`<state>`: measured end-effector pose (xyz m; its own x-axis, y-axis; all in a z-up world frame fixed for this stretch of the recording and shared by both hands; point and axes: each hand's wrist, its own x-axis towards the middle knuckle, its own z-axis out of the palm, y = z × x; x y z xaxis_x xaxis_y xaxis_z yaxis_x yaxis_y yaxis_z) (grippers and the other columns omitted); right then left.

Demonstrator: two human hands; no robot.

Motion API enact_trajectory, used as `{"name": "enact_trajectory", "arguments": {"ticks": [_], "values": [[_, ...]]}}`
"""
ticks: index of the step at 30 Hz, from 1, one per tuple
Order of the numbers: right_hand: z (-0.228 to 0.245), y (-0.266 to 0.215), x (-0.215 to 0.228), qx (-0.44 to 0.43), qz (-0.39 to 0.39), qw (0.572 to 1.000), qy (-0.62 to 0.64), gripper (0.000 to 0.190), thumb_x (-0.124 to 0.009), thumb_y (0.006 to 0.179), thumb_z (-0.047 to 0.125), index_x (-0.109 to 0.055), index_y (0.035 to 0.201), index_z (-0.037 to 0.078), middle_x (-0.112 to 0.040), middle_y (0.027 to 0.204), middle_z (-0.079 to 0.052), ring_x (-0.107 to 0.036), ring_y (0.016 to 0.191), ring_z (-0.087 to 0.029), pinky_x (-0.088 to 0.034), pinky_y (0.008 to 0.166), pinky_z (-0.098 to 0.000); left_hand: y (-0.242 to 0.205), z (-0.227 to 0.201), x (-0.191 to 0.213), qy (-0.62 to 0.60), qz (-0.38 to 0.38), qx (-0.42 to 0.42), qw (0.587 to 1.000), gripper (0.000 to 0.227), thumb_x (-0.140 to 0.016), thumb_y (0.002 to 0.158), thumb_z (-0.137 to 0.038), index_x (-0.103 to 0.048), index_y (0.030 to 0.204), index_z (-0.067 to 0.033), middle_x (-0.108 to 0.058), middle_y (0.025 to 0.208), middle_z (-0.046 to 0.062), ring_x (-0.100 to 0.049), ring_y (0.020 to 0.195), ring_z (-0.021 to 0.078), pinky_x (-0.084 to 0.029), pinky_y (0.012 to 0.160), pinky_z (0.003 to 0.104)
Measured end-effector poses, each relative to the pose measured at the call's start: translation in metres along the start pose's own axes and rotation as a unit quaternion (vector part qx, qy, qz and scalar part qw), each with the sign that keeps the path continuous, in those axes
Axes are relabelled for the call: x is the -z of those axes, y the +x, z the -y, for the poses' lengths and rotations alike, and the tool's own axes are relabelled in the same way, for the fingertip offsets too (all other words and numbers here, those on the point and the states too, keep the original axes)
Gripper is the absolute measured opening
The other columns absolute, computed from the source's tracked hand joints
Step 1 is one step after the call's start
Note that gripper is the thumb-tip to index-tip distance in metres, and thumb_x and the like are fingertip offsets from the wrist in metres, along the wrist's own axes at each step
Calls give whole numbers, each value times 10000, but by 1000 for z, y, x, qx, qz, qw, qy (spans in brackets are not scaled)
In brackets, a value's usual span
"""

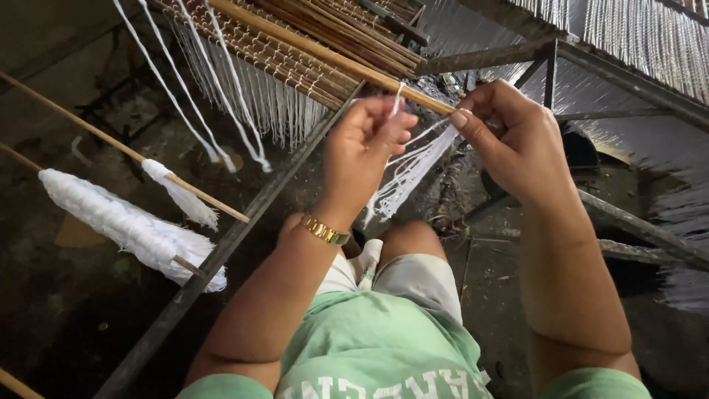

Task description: Tying and sewing white trim onto a wooden rod to create a series of loops for manufacturing.

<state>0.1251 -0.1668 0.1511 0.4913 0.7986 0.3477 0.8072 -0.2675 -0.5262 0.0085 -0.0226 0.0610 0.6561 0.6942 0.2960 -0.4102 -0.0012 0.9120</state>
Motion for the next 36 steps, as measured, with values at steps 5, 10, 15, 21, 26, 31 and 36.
{"name": "enact_trajectory", "arguments": {"ticks": [5,10,15,21,26,31,36], "values": [[16,-1,-11,-46,44,998,10,97,-701,1061,215,-659,1018,139,-599,705,64,-403,522,-37,-285,458,-146,2,10,-6,281,56,-212,934,158,-684,940,-126,-755,1068,-67,-775,908,72,-705,704,185,-544,601,313],[13,0,-12,-34,10,997,-63,198,-673,1051,417,-667,994,228,-576,671,92,-434,561,-64,-316,555,-256,7,11,2,239,63,-224,943,228,-520,1040,-234,-690,1027,-83,-649,763,23,-543,596,143,-382,507,289],[9,-2,-12,-38,-22,997,-71,162,-684,1063,364,-661,985,224,-539,646,104,-432,574,-54,-335,589,-255,10,4,15,105,-65,-206,971,228,-387,1108,-280,-552,1115,-123,-716,974,12,-721,843,143,-557,611,213],[11,3,-11,31,37,998,-35,306,-466,1101,408,-612,1085,139,-546,763,26,-461,657,-139,-358,623,-343,8,9,4,229,87,-56,968,353,-619,930,-465,-775,1072,-182,-523,566,-68,-370,491,62,-293,477,303],[10,2,-9,7,36,999,-33,142,-587,1067,283,-622,1070,146,-502,653,56,-385,520,-99,-290,511,-307,12,15,24,-82,3,-99,992,263,-437,1091,-337,-557,1152,-110,-704,999,73,-653,805,116,-541,651,182],[13,4,-14,21,44,999,-13,123,-594,1078,255,-608,1100,135,-545,733,64,-398,540,-79,-291,525,-293,6,19,6,141,31,11,989,385,-582,932,-479,-715,1137,-181,-462,625,-102,-365,528,47,-327,491,259],[9,1,-7,32,40,998,-32,108,-596,1088,248,-625,1117,148,-523,655,56,-386,515,-90,-280,482,-290,4,8,26,35,4,-40,999,318,-528,1031,-392,-725,1048,-143,-665,764,-69,-317,472,9,-217,405,197]]}}
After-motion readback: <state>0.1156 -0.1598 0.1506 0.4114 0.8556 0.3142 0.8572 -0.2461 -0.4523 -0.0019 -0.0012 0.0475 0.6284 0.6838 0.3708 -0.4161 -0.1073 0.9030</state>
